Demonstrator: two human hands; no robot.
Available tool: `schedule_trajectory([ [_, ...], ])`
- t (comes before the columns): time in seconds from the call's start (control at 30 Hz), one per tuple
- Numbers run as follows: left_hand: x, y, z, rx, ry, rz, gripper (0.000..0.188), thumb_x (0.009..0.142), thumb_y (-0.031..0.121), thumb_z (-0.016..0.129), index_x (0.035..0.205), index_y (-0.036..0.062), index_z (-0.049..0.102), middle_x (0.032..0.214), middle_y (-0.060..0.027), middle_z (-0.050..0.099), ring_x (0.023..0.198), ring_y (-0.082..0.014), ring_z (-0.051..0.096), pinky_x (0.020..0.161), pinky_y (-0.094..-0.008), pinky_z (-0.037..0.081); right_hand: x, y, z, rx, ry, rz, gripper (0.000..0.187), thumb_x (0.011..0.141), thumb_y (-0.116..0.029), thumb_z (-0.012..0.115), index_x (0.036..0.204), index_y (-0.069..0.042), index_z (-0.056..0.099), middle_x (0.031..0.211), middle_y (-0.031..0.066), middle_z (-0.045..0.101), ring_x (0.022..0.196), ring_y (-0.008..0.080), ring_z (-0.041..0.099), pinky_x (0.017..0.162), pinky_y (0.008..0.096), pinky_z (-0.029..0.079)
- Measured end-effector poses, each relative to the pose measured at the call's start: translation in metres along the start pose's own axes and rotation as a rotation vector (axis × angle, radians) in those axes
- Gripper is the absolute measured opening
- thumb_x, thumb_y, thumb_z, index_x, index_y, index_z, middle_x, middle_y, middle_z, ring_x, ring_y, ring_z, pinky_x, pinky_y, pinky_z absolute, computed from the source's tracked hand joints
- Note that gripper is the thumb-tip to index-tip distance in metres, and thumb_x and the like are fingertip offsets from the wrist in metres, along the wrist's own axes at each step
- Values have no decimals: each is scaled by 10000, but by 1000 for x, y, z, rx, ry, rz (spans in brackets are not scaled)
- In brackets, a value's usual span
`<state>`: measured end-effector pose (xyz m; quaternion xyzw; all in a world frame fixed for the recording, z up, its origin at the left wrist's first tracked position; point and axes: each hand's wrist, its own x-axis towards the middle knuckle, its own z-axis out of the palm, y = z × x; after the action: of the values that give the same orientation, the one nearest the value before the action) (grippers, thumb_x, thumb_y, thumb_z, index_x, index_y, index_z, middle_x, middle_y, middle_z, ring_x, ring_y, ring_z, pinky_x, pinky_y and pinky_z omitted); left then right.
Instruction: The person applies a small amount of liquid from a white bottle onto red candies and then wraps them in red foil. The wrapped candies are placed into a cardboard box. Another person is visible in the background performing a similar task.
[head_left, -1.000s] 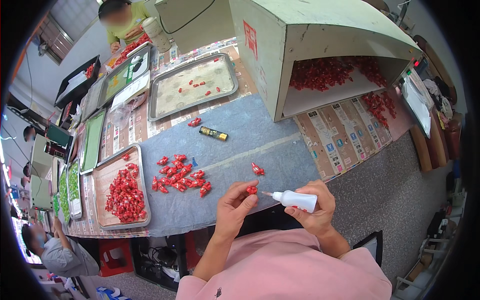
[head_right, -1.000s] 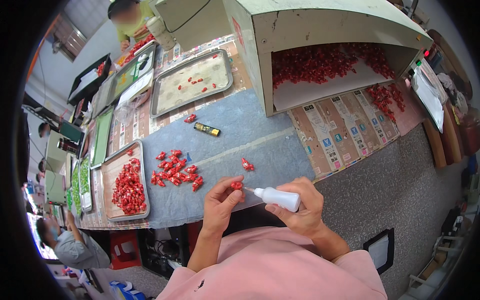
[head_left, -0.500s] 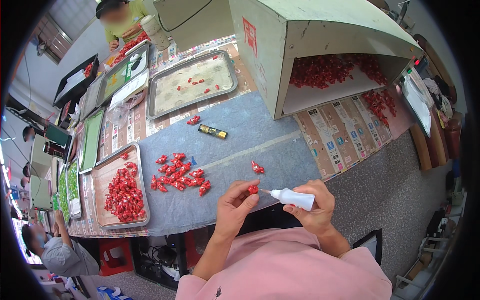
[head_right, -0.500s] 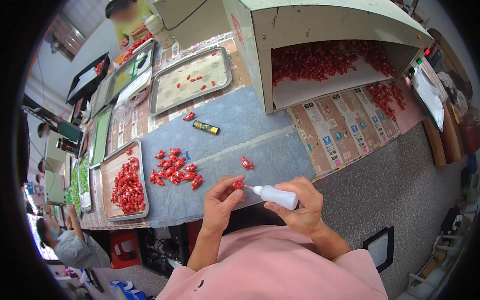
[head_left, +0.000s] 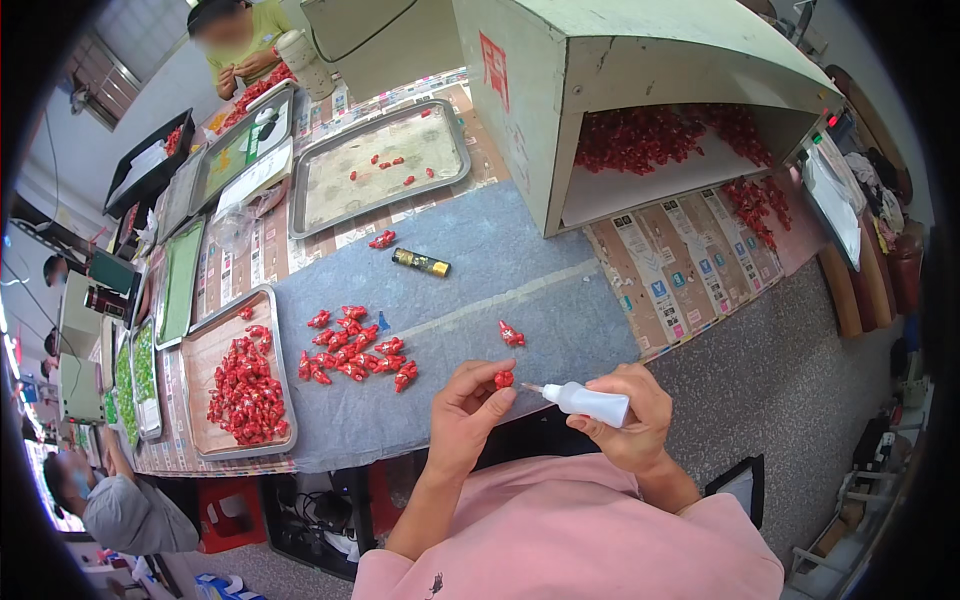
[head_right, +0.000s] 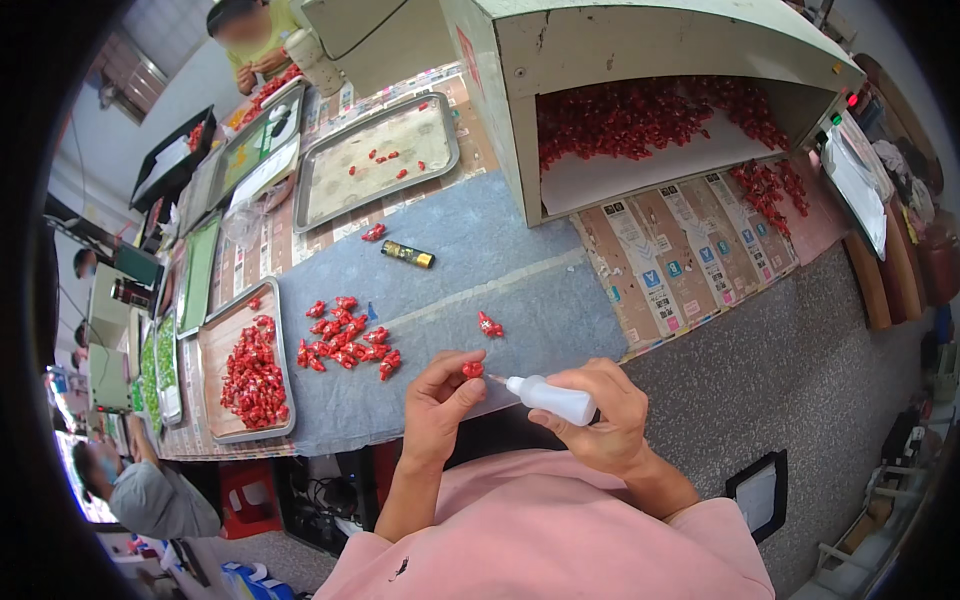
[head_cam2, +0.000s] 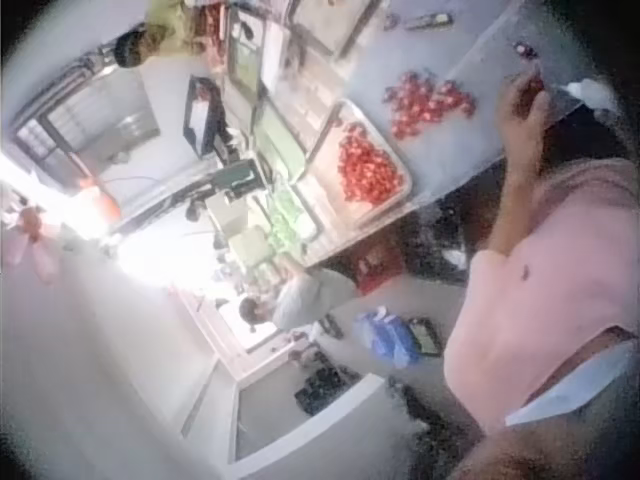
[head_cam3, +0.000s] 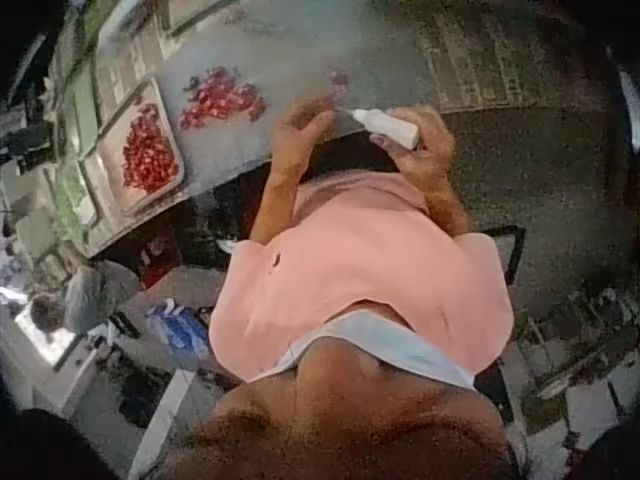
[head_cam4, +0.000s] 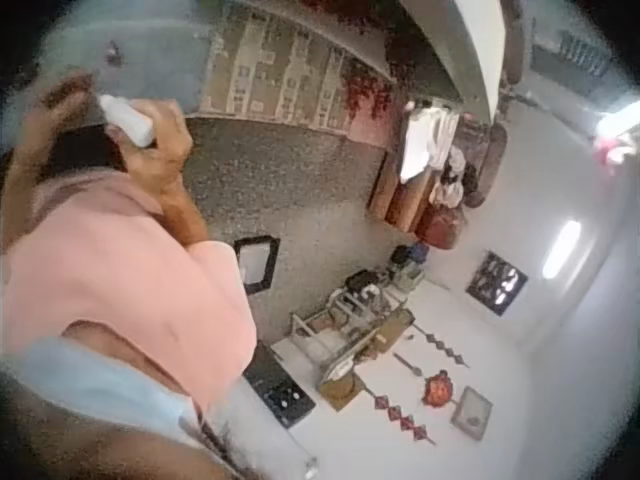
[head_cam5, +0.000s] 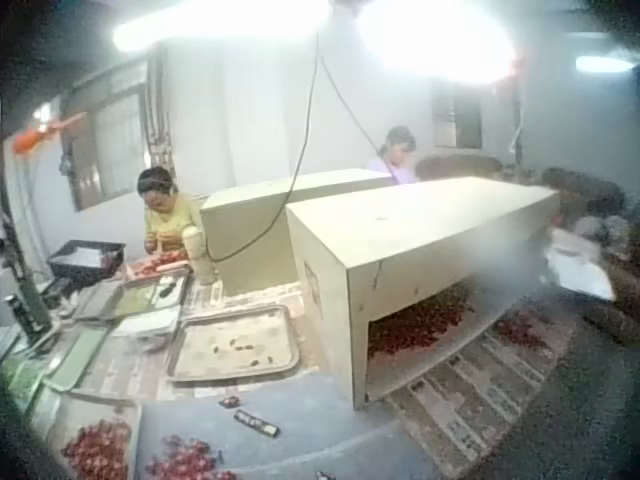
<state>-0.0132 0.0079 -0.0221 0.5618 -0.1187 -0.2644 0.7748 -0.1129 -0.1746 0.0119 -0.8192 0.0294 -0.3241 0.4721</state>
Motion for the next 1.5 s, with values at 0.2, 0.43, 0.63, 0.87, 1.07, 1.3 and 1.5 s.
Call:
schedule_trajectory([
  [0.2, 1, -1, 1, 32, 21, 15, 298, 857, -3, 686, 1153, 9, 656, 1022, -33, 577, 889, -104, 583, 794, -226, 484, 1, 1, -1, 19, -14, -28, 383, 645, -166, 890, 935, -41, 672, 791, 87, 654, 631, 184, 574, 552, 290, 449],
  [0.43, 0, 0, 2, 9, 23, -15, 286, 865, 4, 677, 1149, -13, 647, 1050, -67, 599, 946, -156, 635, 865, -286, 540, -1, 3, -1, 26, -5, -33, 389, 642, -160, 890, 938, -40, 668, 789, 89, 652, 628, 185, 566, 549, 292, 442],
  [0.63, -1, 2, 3, 8, 24, -38, 284, 868, 11, 676, 1148, -21, 644, 1055, -83, 613, 959, -167, 640, 878, -299, 546, -1, 2, 0, 41, -8, -29, 390, 645, -156, 890, 942, -41, 664, 797, 89, 655, 634, 182, 572, 552, 290, 444],
  [0.87, -1, 2, 3, 16, 22, -42, 291, 868, 17, 679, 1155, -17, 644, 1043, -79, 621, 940, -160, 645, 868, -288, 540, 0, 4, 0, 34, -7, -27, 384, 654, -164, 885, 944, -42, 665, 811, 86, 662, 642, 182, 581, 562, 289, 450],
  [1.07, -2, 2, 3, 14, 41, -42, 295, 867, 37, 689, 1155, -10, 643, 1022, -68, 637, 921, -155, 648, 850, -288, 540, -2, 6, 0, 33, 21, 18, 389, 664, -243, 889, 897, -42, 650, 791, 63, 644, 664, 162, 552, 607, 286, 425],
  [1.3, -2, -1, 2, -19, 71, -48, 309, 860, 15, 686, 1163, -3, 634, 1007, -85, 664, 866, -161, 657, 792, -292, 536, 12, 27, 15, 42, 43, 263, 328, 738, -115, 805, 1001, -25, 630, 971, 101, 640, 789, 171, 604, 716, 301, 485],
  [1.5, -3, -3, 1, -43, 99, -45, 309, 861, -18, 659, 1168, -15, 627, 1002, -95, 666, 850, -176, 657, 788, -303, 537, 41, 55, 34, 61, -25, 302, 352, 795, -87, 732, 1118, -19, 611, 1038, 100, 658, 933, 178, 632, 817, 301, 492],
])
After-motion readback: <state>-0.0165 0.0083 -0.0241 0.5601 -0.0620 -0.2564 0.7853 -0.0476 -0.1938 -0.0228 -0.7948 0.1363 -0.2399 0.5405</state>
